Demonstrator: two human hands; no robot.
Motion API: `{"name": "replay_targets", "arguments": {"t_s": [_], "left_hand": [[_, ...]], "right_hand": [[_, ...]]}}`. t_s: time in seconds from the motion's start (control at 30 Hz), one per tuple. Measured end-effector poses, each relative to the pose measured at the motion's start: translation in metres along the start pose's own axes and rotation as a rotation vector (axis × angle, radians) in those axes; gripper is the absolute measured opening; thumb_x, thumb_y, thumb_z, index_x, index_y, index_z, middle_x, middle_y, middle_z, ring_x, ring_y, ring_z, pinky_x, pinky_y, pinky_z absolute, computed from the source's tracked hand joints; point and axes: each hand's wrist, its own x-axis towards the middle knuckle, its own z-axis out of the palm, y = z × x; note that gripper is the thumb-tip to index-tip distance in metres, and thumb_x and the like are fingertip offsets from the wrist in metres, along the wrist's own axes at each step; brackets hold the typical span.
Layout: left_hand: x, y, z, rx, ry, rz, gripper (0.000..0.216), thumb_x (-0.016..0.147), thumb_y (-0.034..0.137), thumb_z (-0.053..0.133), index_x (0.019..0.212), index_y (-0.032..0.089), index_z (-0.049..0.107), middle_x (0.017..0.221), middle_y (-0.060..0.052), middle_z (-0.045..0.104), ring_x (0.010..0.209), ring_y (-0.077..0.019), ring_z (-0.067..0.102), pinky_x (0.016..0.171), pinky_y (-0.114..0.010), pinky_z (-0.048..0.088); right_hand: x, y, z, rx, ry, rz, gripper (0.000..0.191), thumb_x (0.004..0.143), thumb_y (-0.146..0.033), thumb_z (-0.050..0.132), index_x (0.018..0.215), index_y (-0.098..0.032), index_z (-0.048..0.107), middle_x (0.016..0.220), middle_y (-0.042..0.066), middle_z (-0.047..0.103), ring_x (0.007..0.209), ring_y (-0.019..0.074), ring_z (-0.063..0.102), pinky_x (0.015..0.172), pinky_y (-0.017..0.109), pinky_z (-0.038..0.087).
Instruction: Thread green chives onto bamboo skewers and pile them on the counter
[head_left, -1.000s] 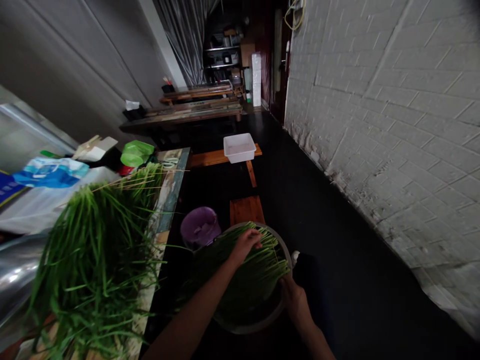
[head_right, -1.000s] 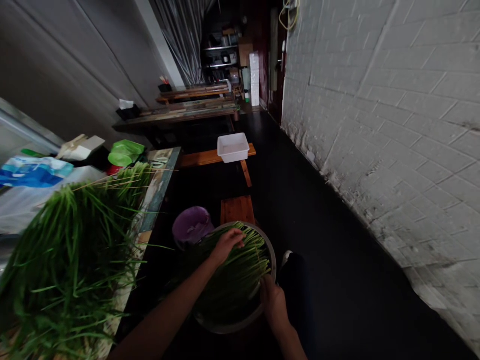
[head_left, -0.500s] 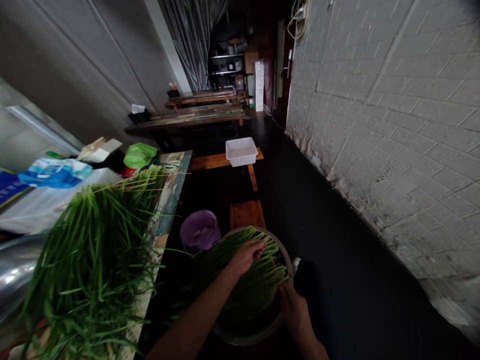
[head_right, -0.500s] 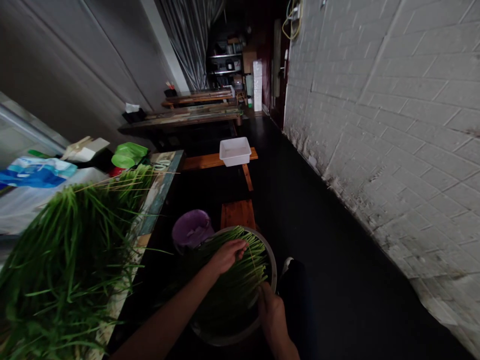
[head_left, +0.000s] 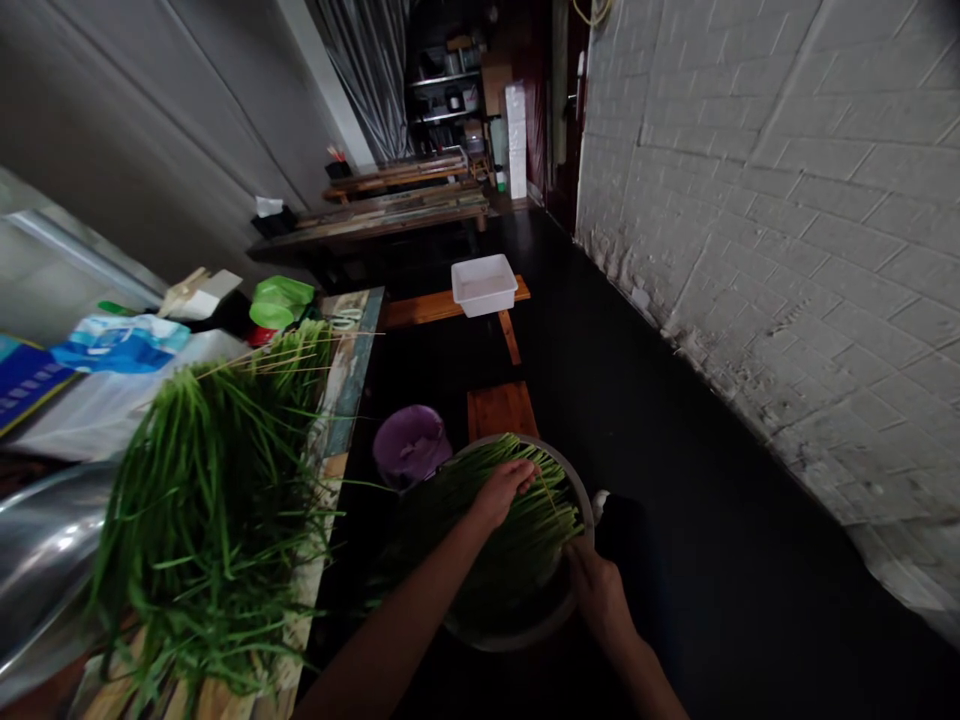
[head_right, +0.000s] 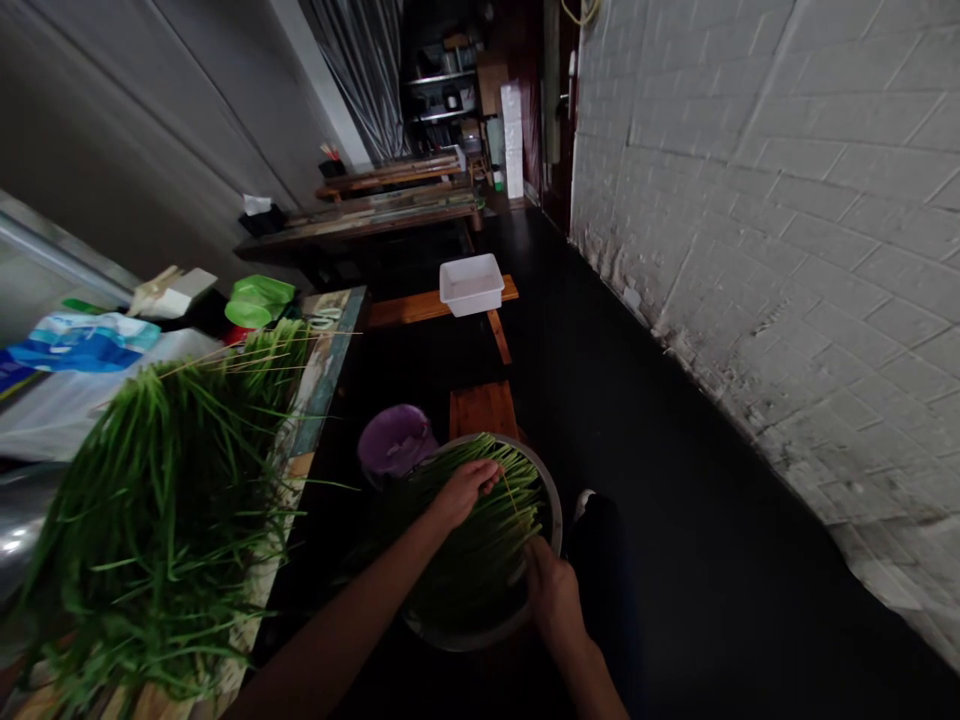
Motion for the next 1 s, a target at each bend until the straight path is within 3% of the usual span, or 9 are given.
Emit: {"name": "replay_targets", "arguments": {"t_s": [0.17, 0.3, 0.37, 0.53, 0.63, 0.7, 0.8, 0.87, 1.0], "left_hand": [[-0.003, -0.001, 0.000, 0.143, -0.042, 0.048, 0.037, 0.073, 0.048, 0.059, 0.078, 0.012, 0.066, 0.071, -0.003, 0.061, 0.063, -0.0115, 0.047, 0.060, -0.023, 0.034], [-0.008, -0.008, -0.001, 0.329, -0.257, 0.058, 0.032, 0.075, 0.044, 0.058, 0.078, 0.014, 0.070, 0.077, -0.004, 0.066, 0.074, -0.0168, 0.054, 0.071, -0.027, 0.040], [-0.005, -0.015, -0.004, 0.429, -0.292, 0.106, 0.027, 0.077, 0.039, 0.058, 0.080, 0.016, 0.071, 0.086, -0.005, 0.067, 0.084, -0.0194, 0.057, 0.079, -0.029, 0.041], [0.017, -0.042, -0.020, 0.862, -0.026, 0.197, 0.013, 0.078, 0.022, 0.055, 0.074, 0.019, 0.068, 0.081, -0.004, 0.064, 0.085, -0.0187, 0.055, 0.082, -0.029, 0.039], [0.028, -0.062, -0.027, 1.116, -0.010, 0.171, 0.004, 0.070, 0.018, 0.065, 0.073, 0.019, 0.066, 0.084, -0.005, 0.060, 0.090, -0.0207, 0.053, 0.083, -0.031, 0.038], [0.032, -0.072, -0.029, 1.203, -0.013, 0.144, 0.009, 0.064, 0.015, 0.070, 0.071, 0.019, 0.064, 0.085, -0.005, 0.059, 0.092, -0.0222, 0.052, 0.084, -0.032, 0.037], [0.035, -0.075, -0.028, 1.088, 0.012, 0.144, 0.008, 0.067, 0.015, 0.068, 0.065, 0.017, 0.060, 0.082, -0.005, 0.058, 0.090, -0.0217, 0.053, 0.083, -0.033, 0.037], [0.034, -0.067, -0.024, 0.823, -0.003, 0.112, 0.008, 0.073, 0.023, 0.063, 0.070, 0.016, 0.060, 0.078, -0.005, 0.059, 0.080, -0.0188, 0.055, 0.077, -0.032, 0.040], [0.023, -0.038, -0.016, 0.277, -0.162, -0.048, 0.034, 0.076, 0.044, 0.059, 0.093, 0.014, 0.062, 0.077, -0.004, 0.062, 0.057, -0.0110, 0.051, 0.058, -0.025, 0.038]], "right_hand": [[-0.001, -0.003, -0.001, 0.042, -0.003, 0.007, 0.040, 0.094, -0.044, 0.028, 0.079, -0.018, 0.055, 0.060, -0.001, 0.053, 0.052, 0.0116, 0.049, 0.051, 0.020, 0.039], [0.003, 0.002, 0.003, 0.050, 0.044, 0.009, 0.041, 0.093, -0.045, 0.029, 0.076, -0.018, 0.054, 0.059, -0.001, 0.053, 0.052, 0.0113, 0.048, 0.051, 0.020, 0.039], [0.005, 0.008, 0.006, 0.044, 0.055, 0.021, 0.041, 0.093, -0.045, 0.030, 0.076, -0.017, 0.055, 0.058, -0.001, 0.053, 0.050, 0.0109, 0.048, 0.050, 0.019, 0.038], [-0.002, 0.025, 0.010, 0.024, 0.058, 0.033, 0.041, 0.093, -0.042, 0.031, 0.076, -0.016, 0.057, 0.057, 0.000, 0.056, 0.048, 0.0107, 0.049, 0.048, 0.019, 0.038], [-0.009, 0.028, 0.010, 0.054, 0.058, 0.051, 0.038, 0.093, -0.041, 0.032, 0.076, -0.017, 0.056, 0.057, -0.001, 0.056, 0.049, 0.0108, 0.050, 0.048, 0.018, 0.038], [-0.012, 0.029, 0.010, 0.074, 0.054, 0.051, 0.038, 0.093, -0.042, 0.032, 0.075, -0.017, 0.054, 0.057, -0.001, 0.055, 0.049, 0.0110, 0.050, 0.048, 0.018, 0.038], [-0.015, 0.030, 0.009, 0.098, 0.039, 0.049, 0.038, 0.094, -0.042, 0.032, 0.074, -0.017, 0.054, 0.058, -0.001, 0.056, 0.050, 0.0111, 0.050, 0.048, 0.018, 0.038], [-0.015, 0.029, 0.007, 0.116, 0.023, 0.058, 0.038, 0.094, -0.041, 0.033, 0.074, -0.017, 0.054, 0.058, -0.001, 0.056, 0.051, 0.0112, 0.051, 0.048, 0.018, 0.038], [-0.010, 0.024, 0.003, 0.119, 0.013, 0.051, 0.035, 0.094, -0.039, 0.033, 0.077, -0.017, 0.055, 0.062, 0.000, 0.058, 0.055, 0.0117, 0.053, 0.052, 0.018, 0.040]]}}
